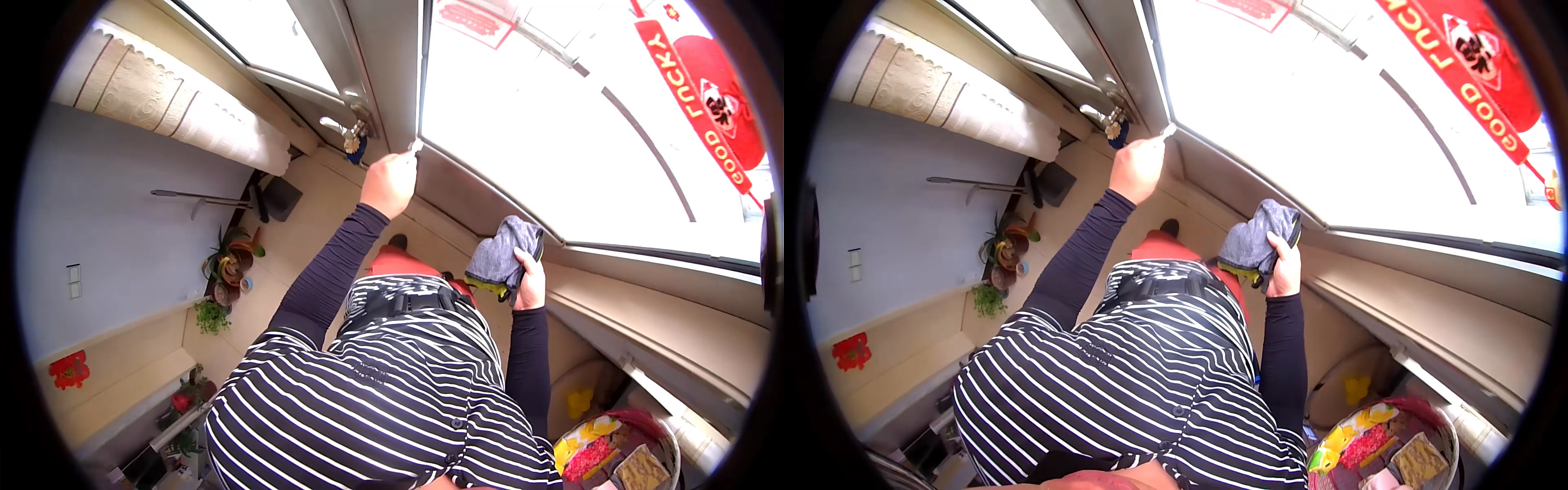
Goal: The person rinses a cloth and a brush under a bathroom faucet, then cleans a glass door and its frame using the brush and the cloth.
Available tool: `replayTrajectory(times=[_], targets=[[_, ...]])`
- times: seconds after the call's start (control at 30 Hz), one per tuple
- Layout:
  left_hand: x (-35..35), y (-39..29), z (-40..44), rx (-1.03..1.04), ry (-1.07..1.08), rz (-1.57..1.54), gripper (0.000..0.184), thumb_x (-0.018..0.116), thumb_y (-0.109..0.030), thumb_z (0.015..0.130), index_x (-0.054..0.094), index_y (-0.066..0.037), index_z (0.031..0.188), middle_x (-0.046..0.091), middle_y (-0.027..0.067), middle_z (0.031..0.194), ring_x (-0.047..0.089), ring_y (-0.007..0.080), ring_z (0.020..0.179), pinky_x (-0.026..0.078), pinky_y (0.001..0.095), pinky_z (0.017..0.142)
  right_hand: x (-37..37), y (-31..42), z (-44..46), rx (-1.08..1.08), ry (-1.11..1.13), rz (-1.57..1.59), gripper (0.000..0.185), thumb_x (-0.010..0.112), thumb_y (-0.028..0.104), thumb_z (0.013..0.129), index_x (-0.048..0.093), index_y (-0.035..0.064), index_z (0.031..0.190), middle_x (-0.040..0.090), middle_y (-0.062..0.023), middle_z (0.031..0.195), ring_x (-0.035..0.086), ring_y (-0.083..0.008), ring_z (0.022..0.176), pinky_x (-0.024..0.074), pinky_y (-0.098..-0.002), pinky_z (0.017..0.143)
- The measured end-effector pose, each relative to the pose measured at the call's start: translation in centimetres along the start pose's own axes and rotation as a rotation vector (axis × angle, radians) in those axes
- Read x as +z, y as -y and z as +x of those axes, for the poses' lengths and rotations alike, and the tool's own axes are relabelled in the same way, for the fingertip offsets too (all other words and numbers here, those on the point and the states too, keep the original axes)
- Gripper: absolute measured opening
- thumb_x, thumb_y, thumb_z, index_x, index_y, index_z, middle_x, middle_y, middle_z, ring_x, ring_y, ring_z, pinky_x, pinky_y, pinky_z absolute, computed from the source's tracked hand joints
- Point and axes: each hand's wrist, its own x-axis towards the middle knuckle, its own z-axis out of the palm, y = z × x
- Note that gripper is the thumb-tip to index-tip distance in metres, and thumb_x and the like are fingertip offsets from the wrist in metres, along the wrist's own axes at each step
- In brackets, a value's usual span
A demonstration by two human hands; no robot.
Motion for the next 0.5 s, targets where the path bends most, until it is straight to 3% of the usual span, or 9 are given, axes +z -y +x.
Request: replayTrajectory(times=[0.13, 0.17, 0.27, 0.33, 0.4, 0.5], targets=[[-0.1, -0.8, -0.1, 0.176, 0.033, 0.079, 0.019, 0.059, -0.012, 0.094, 0.070, 0.002, 0.100, 0.065, 0.0214, 0.081, 0.064, 0.0400, 0.079, 0.052, 0.0474, 0.074, 0.4, 0.2, -0.5, -0.019, 0.007, -0.003, 0.045, 0.061, 0.004, 0.091, 0.057, -0.0021, 0.135, 0.067, -0.0125, 0.127, 0.066, -0.0250, 0.114, 0.0511, -0.0381, 0.103], [-0.5, -0.8, -0.5, 0.006, 0.124, 0.035, 0.018, 0.059, -0.013, 0.095, 0.070, 0.001, 0.100, 0.066, 0.0209, 0.082, 0.064, 0.0400, 0.080, 0.052, 0.0475, 0.074, 0.5, 0.1, -0.5, -0.023, -0.010, -0.001, 0.044, 0.061, 0.004, 0.091, 0.058, -0.0031, 0.134, 0.068, -0.0130, 0.124, 0.068, -0.0248, 0.111, 0.0521, -0.0380, 0.101], [-0.8, -0.9, -0.3, 0.008, -0.045, -0.024, 0.020, 0.059, -0.015, 0.095, 0.070, 0.001, 0.098, 0.066, 0.0211, 0.083, 0.064, 0.0403, 0.080, 0.052, 0.0481, 0.075, 1.4, 0.7, -1.1, -0.031, 0.002, -0.030, 0.041, 0.062, 0.004, 0.091, 0.059, -0.0044, 0.131, 0.070, -0.0135, 0.120, 0.069, -0.0246, 0.108, 0.0533, -0.0377, 0.099], [-0.3, -0.5, -0.8, 0.111, 0.034, 0.069, 0.020, 0.063, -0.012, 0.093, 0.071, 0.002, 0.105, 0.067, 0.0218, 0.087, 0.065, 0.0402, 0.081, 0.053, 0.0458, 0.074, 1.3, 0.5, -1.2, -0.043, -0.005, -0.051, 0.038, 0.062, 0.004, 0.091, 0.061, -0.0047, 0.128, 0.071, -0.0136, 0.117, 0.070, -0.0241, 0.104, 0.0545, -0.0367, 0.096], [-0.7, -0.7, -1.0, 0.002, 0.193, 0.007, 0.021, 0.063, -0.014, 0.094, 0.071, 0.002, 0.106, 0.067, 0.0216, 0.087, 0.065, 0.0400, 0.082, 0.053, 0.0459, 0.075, 1.5, 0.6, -1.2, -0.051, -0.013, -0.061, 0.037, 0.062, 0.005, 0.091, 0.062, -0.0044, 0.127, 0.071, -0.0135, 0.117, 0.070, -0.0240, 0.104, 0.0546, -0.0364, 0.095], [-0.9, -0.8, -1.0, 0.100, -0.017, 0.008, 0.022, 0.062, -0.014, 0.094, 0.071, 0.002, 0.106, 0.068, 0.0210, 0.087, 0.065, 0.0400, 0.082, 0.053, 0.0455, 0.076, 1.4, 0.4, -1.1, -0.062, -0.003, -0.028, 0.036, 0.062, 0.005, 0.091, 0.063, -0.0048, 0.125, 0.072, -0.0134, 0.114, 0.070, -0.0240, 0.104, 0.0544, -0.0364, 0.095]])
